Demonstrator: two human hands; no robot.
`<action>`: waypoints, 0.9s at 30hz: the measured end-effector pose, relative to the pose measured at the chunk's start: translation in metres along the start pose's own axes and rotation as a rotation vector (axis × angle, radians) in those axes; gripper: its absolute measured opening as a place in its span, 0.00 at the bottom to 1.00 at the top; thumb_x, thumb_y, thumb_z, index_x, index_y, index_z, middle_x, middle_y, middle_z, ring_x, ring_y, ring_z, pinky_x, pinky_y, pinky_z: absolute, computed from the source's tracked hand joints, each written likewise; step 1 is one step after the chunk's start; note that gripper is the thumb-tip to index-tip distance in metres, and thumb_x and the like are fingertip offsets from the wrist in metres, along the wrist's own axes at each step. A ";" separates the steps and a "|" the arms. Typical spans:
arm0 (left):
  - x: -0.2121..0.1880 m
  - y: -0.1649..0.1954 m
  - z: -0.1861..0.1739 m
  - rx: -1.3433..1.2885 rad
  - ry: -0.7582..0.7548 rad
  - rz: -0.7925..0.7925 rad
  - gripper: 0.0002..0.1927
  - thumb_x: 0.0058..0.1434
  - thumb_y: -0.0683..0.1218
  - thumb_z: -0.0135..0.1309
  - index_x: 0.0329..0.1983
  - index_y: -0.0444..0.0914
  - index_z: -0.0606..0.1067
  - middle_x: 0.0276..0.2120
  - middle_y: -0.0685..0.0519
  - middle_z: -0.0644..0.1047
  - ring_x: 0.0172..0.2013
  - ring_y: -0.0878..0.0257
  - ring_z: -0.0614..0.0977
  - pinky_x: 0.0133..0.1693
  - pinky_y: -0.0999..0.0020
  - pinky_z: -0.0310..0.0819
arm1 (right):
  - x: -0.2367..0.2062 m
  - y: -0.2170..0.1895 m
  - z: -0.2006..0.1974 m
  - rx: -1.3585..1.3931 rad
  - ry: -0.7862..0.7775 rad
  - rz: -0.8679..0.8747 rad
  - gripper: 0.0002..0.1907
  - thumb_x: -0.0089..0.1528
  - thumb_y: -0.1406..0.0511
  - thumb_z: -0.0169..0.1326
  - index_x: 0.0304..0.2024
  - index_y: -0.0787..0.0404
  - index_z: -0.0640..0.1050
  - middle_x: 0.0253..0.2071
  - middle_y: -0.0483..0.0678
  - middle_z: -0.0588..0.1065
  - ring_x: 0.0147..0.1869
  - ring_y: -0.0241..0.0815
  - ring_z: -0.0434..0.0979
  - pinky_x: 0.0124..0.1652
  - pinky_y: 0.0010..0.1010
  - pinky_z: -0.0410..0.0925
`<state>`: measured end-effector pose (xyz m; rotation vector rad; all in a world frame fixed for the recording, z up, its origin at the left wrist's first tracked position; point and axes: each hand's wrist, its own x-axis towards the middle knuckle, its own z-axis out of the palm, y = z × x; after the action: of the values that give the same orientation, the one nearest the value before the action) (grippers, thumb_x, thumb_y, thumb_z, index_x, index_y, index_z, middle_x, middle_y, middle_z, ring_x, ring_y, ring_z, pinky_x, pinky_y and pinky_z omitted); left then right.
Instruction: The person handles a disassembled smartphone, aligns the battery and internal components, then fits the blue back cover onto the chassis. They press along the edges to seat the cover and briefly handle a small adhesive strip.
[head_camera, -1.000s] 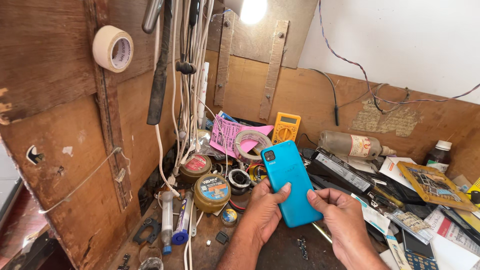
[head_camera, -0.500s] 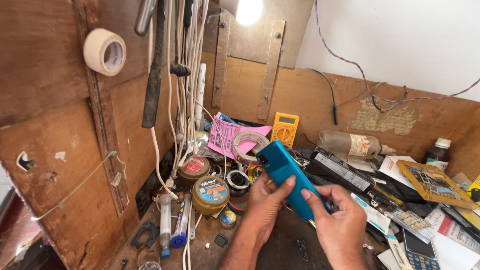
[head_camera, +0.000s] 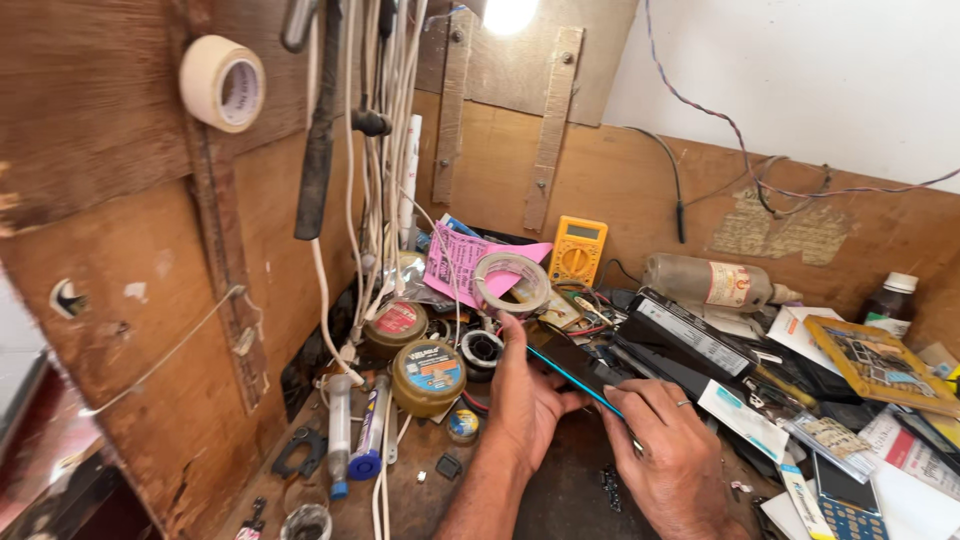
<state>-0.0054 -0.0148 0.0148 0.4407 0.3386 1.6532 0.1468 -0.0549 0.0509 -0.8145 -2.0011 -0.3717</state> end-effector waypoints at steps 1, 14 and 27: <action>0.001 -0.001 -0.002 0.019 0.013 0.009 0.35 0.63 0.69 0.42 0.63 0.41 0.67 0.54 0.47 0.77 0.51 0.50 0.81 0.44 0.42 0.82 | -0.001 0.001 0.000 0.018 -0.015 0.001 0.11 0.51 0.69 0.66 0.36 0.61 0.80 0.38 0.48 0.79 0.45 0.48 0.80 0.43 0.37 0.72; -0.001 0.007 -0.007 0.003 -0.025 0.079 0.17 0.65 0.40 0.54 0.57 0.37 0.73 0.49 0.49 0.81 0.48 0.60 0.83 0.49 0.59 0.82 | -0.015 0.050 0.013 0.570 -0.164 0.771 0.17 0.61 0.59 0.61 0.46 0.64 0.83 0.32 0.47 0.81 0.34 0.32 0.75 0.35 0.25 0.69; -0.018 0.023 0.015 0.412 -0.029 0.259 0.18 0.57 0.40 0.64 0.51 0.38 0.79 0.40 0.55 0.83 0.38 0.69 0.82 0.37 0.72 0.76 | -0.009 0.026 0.004 0.263 0.183 0.413 0.08 0.59 0.67 0.64 0.40 0.64 0.83 0.35 0.47 0.83 0.36 0.34 0.81 0.40 0.25 0.71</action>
<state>-0.0167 -0.0360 0.0368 0.8444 0.6260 1.8277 0.1648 -0.0376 0.0400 -0.9589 -1.6187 0.0542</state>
